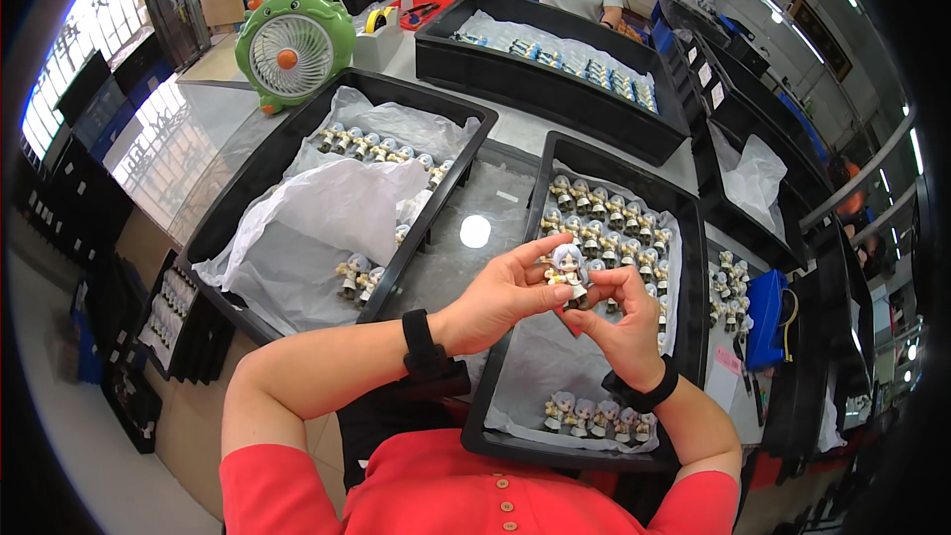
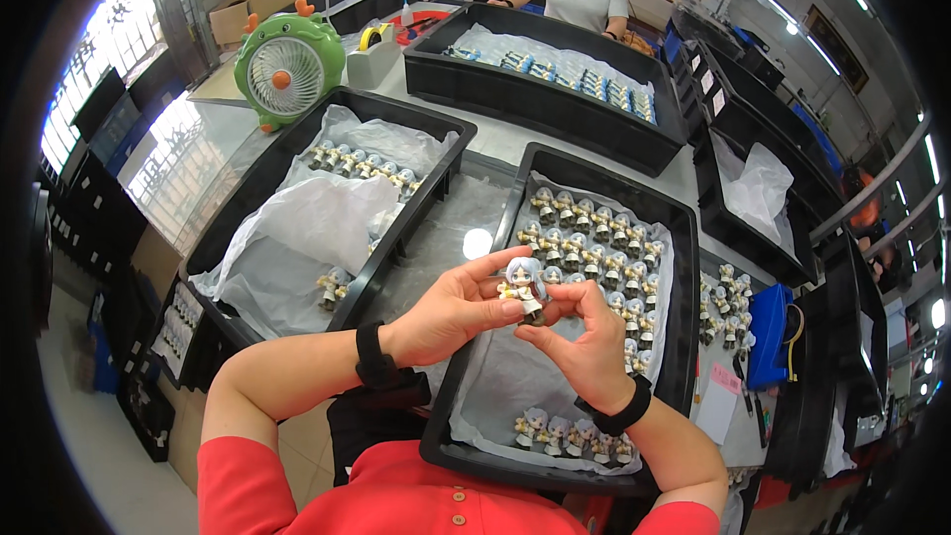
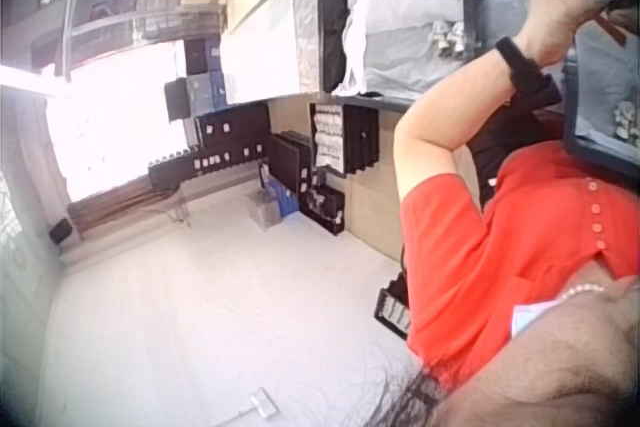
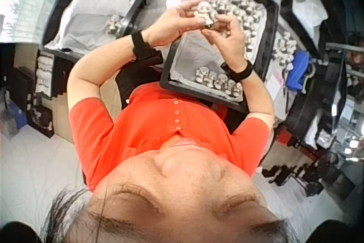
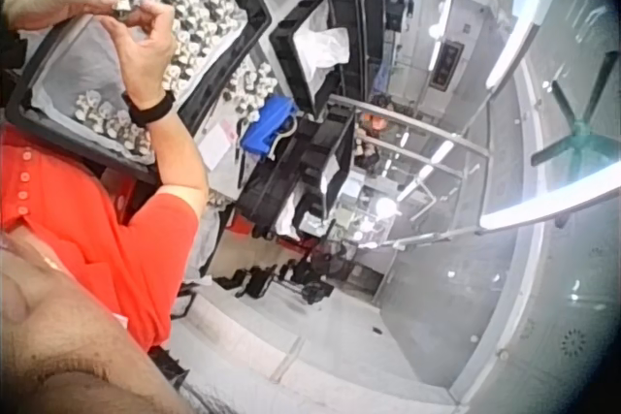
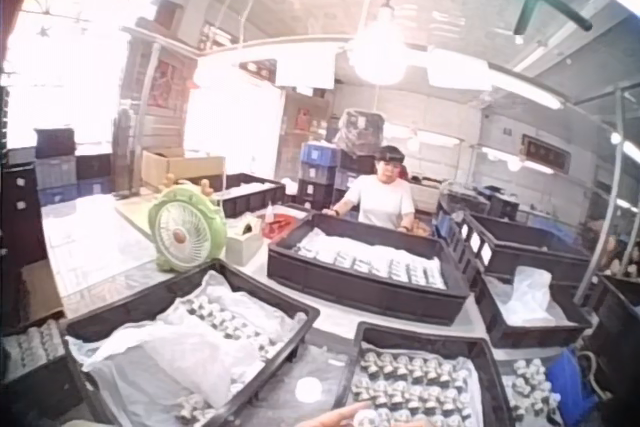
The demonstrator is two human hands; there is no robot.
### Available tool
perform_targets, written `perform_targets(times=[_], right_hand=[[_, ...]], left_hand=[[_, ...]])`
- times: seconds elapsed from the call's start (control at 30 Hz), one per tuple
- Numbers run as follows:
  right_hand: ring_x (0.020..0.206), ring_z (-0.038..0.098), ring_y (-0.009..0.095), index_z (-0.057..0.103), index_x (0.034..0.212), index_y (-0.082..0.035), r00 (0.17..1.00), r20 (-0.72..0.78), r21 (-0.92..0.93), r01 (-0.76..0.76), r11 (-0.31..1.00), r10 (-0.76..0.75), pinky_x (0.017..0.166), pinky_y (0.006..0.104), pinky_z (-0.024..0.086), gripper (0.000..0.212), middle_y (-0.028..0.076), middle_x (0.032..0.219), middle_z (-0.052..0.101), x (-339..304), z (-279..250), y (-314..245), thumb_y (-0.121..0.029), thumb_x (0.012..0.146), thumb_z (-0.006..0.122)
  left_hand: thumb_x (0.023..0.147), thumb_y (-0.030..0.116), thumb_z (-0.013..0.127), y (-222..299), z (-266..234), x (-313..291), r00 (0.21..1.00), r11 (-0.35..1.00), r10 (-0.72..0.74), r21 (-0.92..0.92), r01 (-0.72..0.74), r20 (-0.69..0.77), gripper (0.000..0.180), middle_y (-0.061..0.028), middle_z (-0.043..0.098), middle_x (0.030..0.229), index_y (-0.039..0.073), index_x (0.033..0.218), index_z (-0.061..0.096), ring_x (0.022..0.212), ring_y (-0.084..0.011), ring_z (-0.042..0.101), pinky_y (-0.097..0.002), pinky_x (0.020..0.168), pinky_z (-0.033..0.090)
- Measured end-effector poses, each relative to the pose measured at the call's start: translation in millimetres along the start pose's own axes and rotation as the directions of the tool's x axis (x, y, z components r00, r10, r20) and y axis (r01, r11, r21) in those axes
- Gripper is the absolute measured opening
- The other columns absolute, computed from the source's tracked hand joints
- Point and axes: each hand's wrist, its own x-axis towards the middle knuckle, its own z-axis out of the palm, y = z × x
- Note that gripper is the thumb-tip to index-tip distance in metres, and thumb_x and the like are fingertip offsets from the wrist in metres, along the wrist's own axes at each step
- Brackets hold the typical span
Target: The person assembles small figurines by hand, picking up components from trays and fitting them together. They handle the items one at a time, rotating them to check alignment and occasionally using a small red tool to adjust parts. The finished figures are placed into a tray.
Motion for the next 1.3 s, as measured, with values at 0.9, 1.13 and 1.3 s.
perform_targets(times=[0.9, 1.13, 1.3], right_hand=[[0.071, 0.06, 0.011, 0.058, 0.103, -0.002, 0.99, 0.017, -0.041, 0.144, 0.989, -0.143, 0.067, 0.0234, 0.045, 0.016, 0.004, 0.076, 0.062, -6.8, -6.0, -9.8, -0.008, 0.089, 0.061], [0.069, 0.062, 0.012, 0.059, 0.101, -0.002, 0.991, -0.021, -0.011, 0.13, 0.991, -0.13, 0.064, 0.0238, 0.046, 0.014, 0.005, 0.075, 0.063, -5.1, -4.9, -8.3, -0.007, 0.088, 0.061], [0.07, 0.062, 0.012, 0.059, 0.099, -0.001, 0.991, -0.014, -0.022, 0.135, 0.991, -0.136, 0.065, 0.0239, 0.046, 0.012, 0.005, 0.077, 0.063, -3.9, -5.0, -5.6, -0.007, 0.088, 0.061]], left_hand=[[0.072, 0.02, 0.071, 139.1, -135.5, -109.8, 0.661, -0.386, -0.372, 0.757, 0.528, -0.651, 0.043, -0.0103, 0.067, 0.088, 0.002, 0.11, 0.063, 0.076, -0.0217, 0.066, -0.0325, 0.064, 0.052], [0.067, 0.028, 0.073, 117.9, -174.9, -101.5, 0.782, -0.448, -0.192, 0.762, 0.467, -0.592, 0.046, -0.0138, 0.069, 0.091, 0.007, 0.107, 0.067, 0.083, -0.0288, 0.065, -0.0369, 0.072, 0.051], [0.066, 0.028, 0.072, 115.1, -178.6, -99.1, 0.78, -0.34, -0.053, 0.746, 0.573, -0.623, 0.039, -0.0153, 0.069, 0.087, 0.004, 0.096, 0.07, 0.082, -0.0292, 0.066, -0.0363, 0.074, 0.052]])
